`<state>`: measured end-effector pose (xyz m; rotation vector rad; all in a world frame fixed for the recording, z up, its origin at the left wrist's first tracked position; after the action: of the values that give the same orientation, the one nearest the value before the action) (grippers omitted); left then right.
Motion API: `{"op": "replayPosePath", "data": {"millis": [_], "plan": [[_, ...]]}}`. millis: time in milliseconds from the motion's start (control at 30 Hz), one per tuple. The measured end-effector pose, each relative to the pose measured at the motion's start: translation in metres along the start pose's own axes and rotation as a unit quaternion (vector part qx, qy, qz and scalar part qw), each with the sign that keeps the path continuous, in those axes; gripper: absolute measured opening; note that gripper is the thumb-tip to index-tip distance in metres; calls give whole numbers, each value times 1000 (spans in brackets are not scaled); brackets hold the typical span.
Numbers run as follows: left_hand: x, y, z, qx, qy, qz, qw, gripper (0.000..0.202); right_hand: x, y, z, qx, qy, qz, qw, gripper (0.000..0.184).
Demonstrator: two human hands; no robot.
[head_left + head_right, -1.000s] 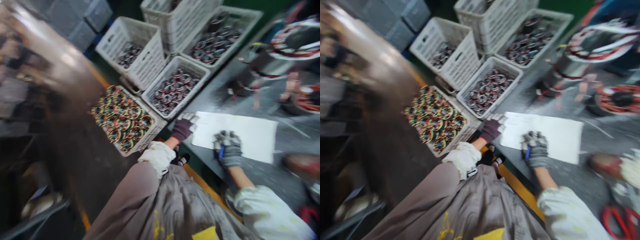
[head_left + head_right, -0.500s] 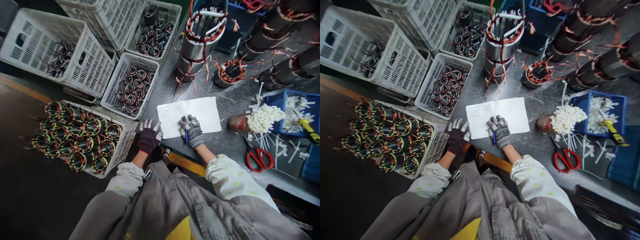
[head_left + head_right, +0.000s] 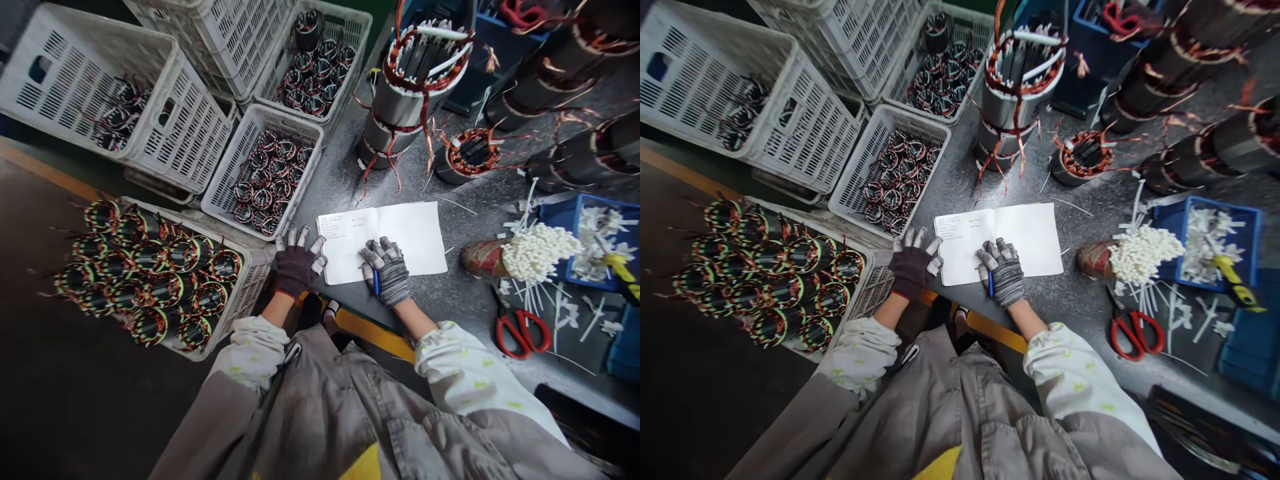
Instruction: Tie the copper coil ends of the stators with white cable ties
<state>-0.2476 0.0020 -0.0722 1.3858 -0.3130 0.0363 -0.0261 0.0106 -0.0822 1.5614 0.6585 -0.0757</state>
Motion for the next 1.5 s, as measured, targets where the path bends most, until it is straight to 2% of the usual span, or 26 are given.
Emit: {"op": "replayPosePath", "data": {"millis": [300, 567, 733, 967, 1400, 1500], "plan": [[0, 5, -2, -18, -3, -22, 1000, 52, -5, 5, -2, 9, -4, 8, 1000, 33], [10, 18, -2, -42, -20, -17, 999, 49, -4, 5, -3, 2, -9, 3, 1000, 34], [12, 22, -1, -26, -31, -20, 999, 47, -6, 8, -2, 21, 6, 17, 1000, 32], [12, 9, 5, -16, -85, -25, 996, 40, -7, 11, -1, 41, 18, 13, 999, 31], [8, 7, 7, 55, -104, -42, 992, 37, -3, 9, -3, 19, -4, -10, 1000, 33], [23, 16, 5, 55, -100, -43, 993, 38, 1, 18, 1, 48, -7, -68, 997, 32]]}}
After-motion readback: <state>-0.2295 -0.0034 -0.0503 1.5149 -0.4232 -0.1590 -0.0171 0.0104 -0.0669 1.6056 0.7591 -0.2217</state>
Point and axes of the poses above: each hand's wrist, its own z-axis away from the middle knuckle, its own y-axis out of the back of the hand, x = y × z, the point moved 10 cm from there along -z, towards the middle knuckle, and after that the axes turned 7 degrees about -y, right-handed, at the moved point
